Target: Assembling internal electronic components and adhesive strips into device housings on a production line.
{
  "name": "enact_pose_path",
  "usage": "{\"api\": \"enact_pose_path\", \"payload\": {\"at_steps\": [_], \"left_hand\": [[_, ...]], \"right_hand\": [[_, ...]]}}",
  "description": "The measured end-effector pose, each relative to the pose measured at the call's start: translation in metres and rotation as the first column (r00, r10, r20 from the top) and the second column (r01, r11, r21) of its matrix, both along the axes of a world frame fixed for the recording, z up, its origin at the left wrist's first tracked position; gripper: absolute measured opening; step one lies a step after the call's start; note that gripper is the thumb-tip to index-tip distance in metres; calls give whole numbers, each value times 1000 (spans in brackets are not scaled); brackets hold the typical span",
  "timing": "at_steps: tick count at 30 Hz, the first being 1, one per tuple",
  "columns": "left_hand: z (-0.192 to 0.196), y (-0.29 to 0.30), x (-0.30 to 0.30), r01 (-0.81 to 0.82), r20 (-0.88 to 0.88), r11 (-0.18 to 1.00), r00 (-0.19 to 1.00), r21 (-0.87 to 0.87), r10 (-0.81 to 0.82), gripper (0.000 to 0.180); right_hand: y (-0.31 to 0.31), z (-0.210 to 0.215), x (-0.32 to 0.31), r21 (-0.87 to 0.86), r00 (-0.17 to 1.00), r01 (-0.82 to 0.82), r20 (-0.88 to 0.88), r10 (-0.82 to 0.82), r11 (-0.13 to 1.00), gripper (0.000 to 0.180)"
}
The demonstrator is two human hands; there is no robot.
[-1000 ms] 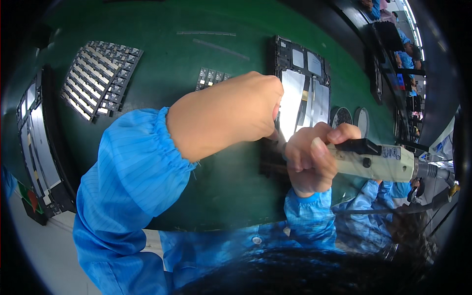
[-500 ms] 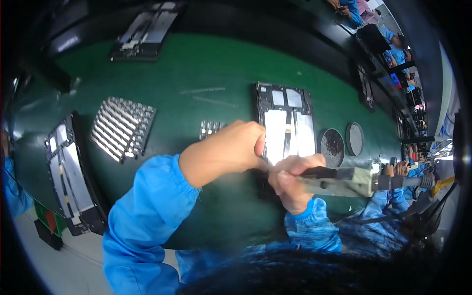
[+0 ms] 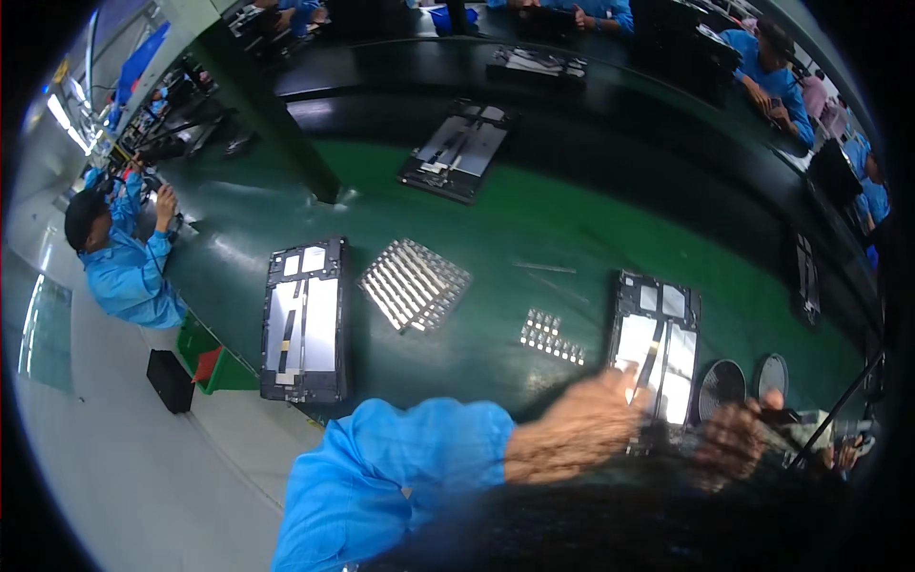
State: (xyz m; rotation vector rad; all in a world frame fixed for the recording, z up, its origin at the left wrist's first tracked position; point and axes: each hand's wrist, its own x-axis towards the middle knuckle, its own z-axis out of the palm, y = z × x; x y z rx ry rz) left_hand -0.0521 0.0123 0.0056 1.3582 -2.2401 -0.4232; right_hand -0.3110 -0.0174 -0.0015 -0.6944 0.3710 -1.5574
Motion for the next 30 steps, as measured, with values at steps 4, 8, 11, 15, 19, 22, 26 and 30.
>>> {"api": "enact_pose_path", "payload": {"at_steps": [4, 8, 11, 15, 19, 22, 26, 30], "left_hand": [[-6, 7, -9, 173, 138, 962, 980, -210, -146, 55], [-6, -27, -14, 97, 393, 976, 919, -195, -13, 47], [-16, -93, -15, -16, 70, 980, 997, -200, 31, 35], [3, -171, 14, -37, 167, 949, 981, -313, 94, 37], [1, -225, 21, -73, 52, 993, 996, -93, 78, 52], [25, -234, -18, -161, 176, 980, 968, -117, 180, 59], [49, -252, -123, 170, -178, 974, 964, -150, -195, 57], [6, -291, -250, 358, -235, 899, 878, -253, -416, 66]], "right_hand": [[-9, 10, -50, -82, 980, 187, -57, -192, 979, 34], [-20, 35, -50, -330, 921, 168, -283, -267, 929, 32], [-9, 7, -74, -88, 887, 457, -26, -461, 885, 35], [-25, 23, -48, -291, 913, 204, -289, -289, 935, 37], [-23, 42, -58, -247, 921, 219, -266, -283, 944, 34], [-20, 50, -62, -182, 847, 415, -279, -452, 891, 35], [-27, 41, -48, -124, 824, 478, -280, -493, 869, 34], [-9, 27, -50, -74, 769, 517, -396, -501, 853, 38]]}}
